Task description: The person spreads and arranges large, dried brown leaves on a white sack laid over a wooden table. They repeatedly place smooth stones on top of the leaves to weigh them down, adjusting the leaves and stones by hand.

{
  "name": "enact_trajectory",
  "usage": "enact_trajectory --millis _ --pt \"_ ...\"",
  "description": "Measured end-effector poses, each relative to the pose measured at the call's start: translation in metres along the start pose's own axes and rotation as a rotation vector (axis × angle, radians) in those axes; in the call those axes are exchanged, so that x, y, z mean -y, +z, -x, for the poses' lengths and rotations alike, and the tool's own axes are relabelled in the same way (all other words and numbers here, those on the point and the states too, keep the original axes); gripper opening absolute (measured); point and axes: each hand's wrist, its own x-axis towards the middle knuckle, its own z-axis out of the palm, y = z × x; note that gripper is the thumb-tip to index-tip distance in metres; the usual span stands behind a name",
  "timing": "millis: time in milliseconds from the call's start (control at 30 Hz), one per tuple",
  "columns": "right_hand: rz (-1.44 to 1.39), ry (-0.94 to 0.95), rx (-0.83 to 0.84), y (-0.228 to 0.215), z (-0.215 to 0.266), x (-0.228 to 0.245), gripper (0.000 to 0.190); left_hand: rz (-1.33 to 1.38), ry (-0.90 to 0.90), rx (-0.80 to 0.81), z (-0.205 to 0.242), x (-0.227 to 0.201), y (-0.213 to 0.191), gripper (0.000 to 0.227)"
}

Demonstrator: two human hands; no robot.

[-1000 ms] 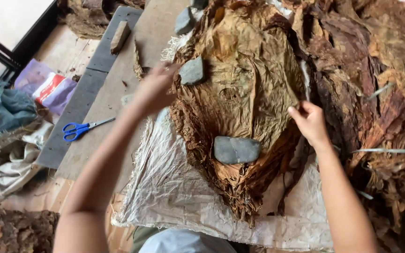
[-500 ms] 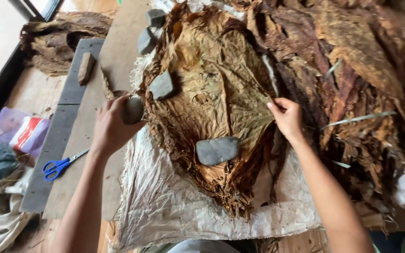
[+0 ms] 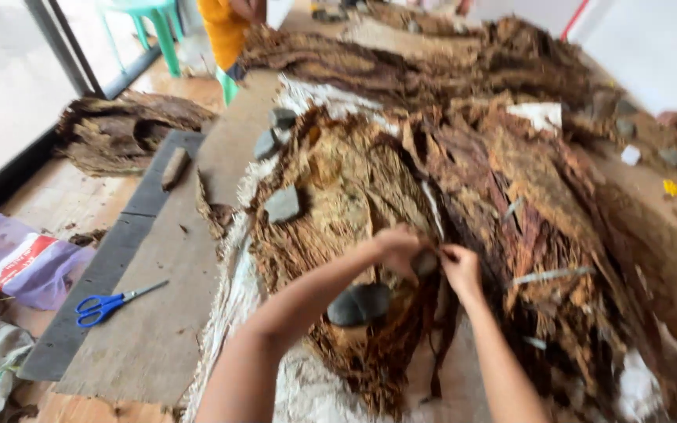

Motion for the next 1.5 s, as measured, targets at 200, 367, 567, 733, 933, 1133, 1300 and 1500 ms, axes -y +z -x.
enact_trajectory --millis 200,367,567,733,933,1133,1300,1500 --pt "-0.044 0.077 0.062 -0.037 0.03 0.073 0.026 0.11 -0.053 0.011 -0.017 0.016 0.055 0.114" --pt "-0.108 0.132 0.105 -0.011 -0.043 0.111 0.048 0.45 0.032 -0.385 0.075 0.034 -0.077 0.07" --pt "0.051 0.335 0.31 0.081 -0.153 0.135 0.11 0.75 -0.607 -1.248 0.151 0.287 -0.037 0.027" --pt "0.055 0.302 0.558 0.144 -0.199 0.259 0.123 0.355 -1.246 -1.058 0.165 0.478 0.052 0.055" --pt "-0.154 0.347 0.687 0.204 -0.213 0.296 0.118 0.203 -0.923 -1.171 0.111 0.526 0.024 0.039" --pt "-0.024 0.101 0.872 0.225 -0.221 0.226 0.041 0.153 -1.047 -0.706 0.044 0.597 0.006 0.073" --pt "0.187 -0.198 0.339 0.249 -0.277 0.174 0.049 0.28 -1.243 -0.477 0.048 0.588 -0.02 0.103" --pt "0.051 -0.136 0.279 0.219 -0.293 0.236 0.099 0.891 -1.411 -0.683 0.068 0.538 -0.08 0.041"
